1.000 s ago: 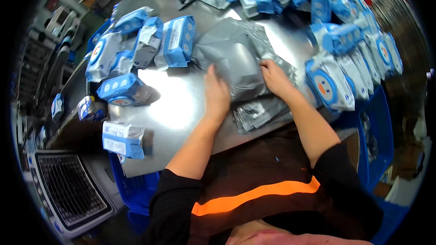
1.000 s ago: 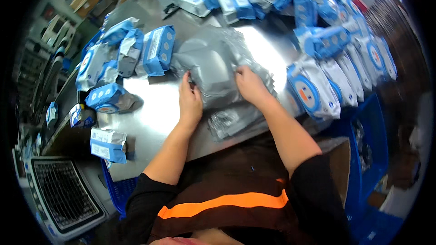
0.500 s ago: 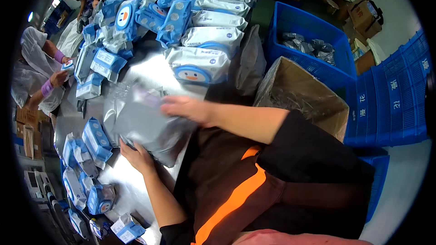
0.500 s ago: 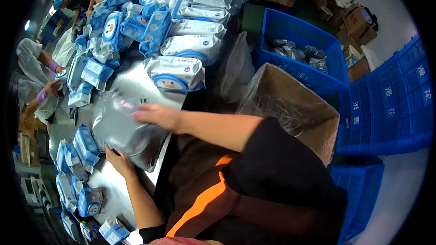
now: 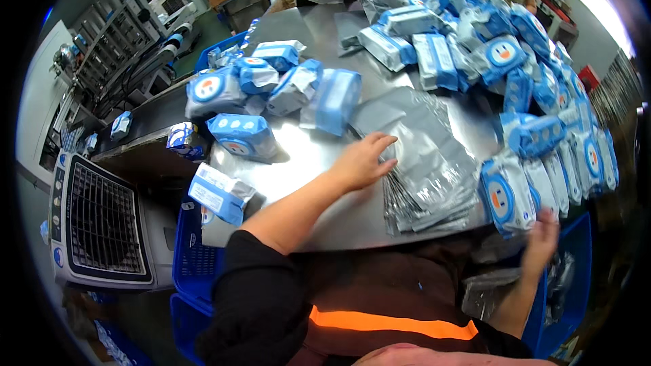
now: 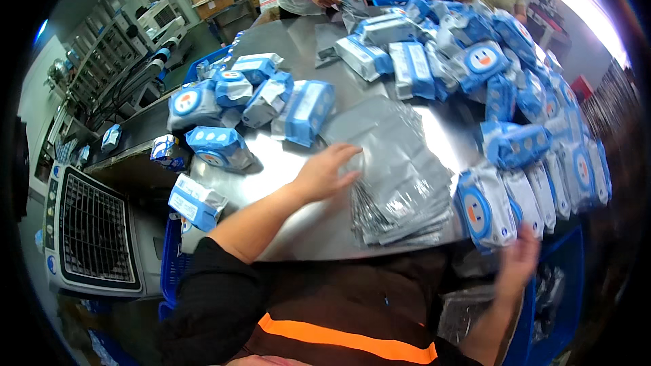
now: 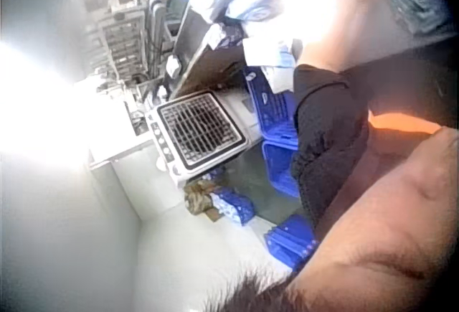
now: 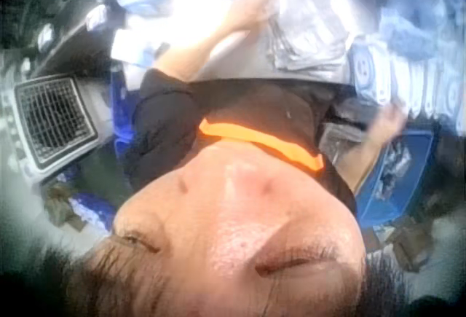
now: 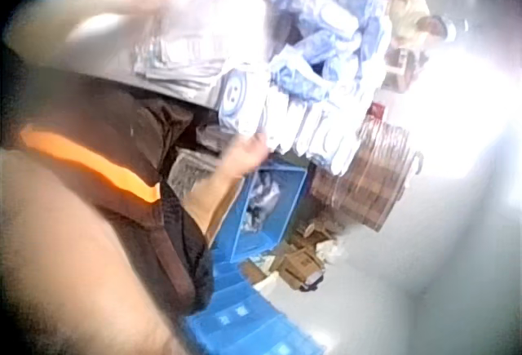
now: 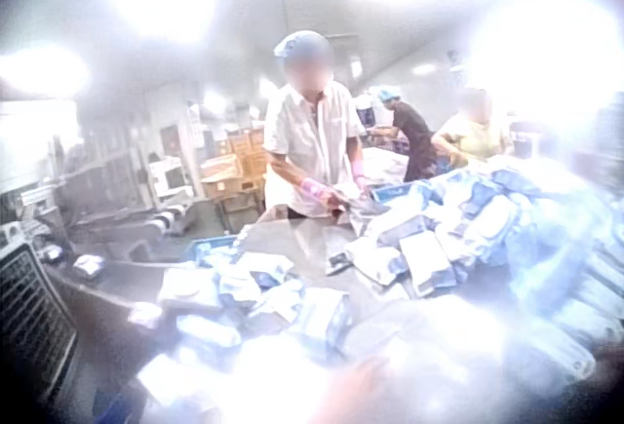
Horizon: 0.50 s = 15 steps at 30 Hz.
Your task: The person places individual blue wipe packages into grey shipping bags, then stacks the bags on the table and occasionally moves wipes into a blue bin.
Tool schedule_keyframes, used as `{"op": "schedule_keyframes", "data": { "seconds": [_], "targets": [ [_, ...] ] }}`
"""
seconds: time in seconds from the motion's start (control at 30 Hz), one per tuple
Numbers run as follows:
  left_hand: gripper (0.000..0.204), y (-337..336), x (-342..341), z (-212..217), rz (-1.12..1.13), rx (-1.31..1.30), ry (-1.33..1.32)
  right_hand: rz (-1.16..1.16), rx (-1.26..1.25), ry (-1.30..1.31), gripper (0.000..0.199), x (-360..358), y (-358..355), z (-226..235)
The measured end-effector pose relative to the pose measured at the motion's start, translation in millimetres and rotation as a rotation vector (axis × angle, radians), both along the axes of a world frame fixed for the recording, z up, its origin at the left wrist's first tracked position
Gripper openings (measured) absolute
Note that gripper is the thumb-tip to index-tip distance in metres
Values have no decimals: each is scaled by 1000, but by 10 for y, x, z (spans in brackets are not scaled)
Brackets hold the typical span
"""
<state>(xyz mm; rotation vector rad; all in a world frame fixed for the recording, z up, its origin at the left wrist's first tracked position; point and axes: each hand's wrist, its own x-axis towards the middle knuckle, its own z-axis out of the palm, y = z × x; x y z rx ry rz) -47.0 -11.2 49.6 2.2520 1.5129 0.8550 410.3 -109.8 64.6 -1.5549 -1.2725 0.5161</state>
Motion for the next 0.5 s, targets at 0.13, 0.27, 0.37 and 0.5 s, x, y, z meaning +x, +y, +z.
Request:
{"op": "schedule_keyframes", "data": {
  "seconds": [0.13, 0.27, 0.37, 0.5],
  "targets": [
    [30, 712, -1266, 734, 49, 470, 68, 731, 124, -424, 61, -2080, 693, 543],
    [41, 1290, -2729, 1145, 479, 394, 195, 867, 77, -488, 83, -3442, 1652, 550],
    [81, 1932, -3518, 1034, 617, 194, 574, 865, -116, -569, 113, -4069, 2469, 402],
    [117, 2622, -3769, 589, 573, -29, 649, 1097, -291, -815, 122, -4574, 2896, 197]
  ]
}}
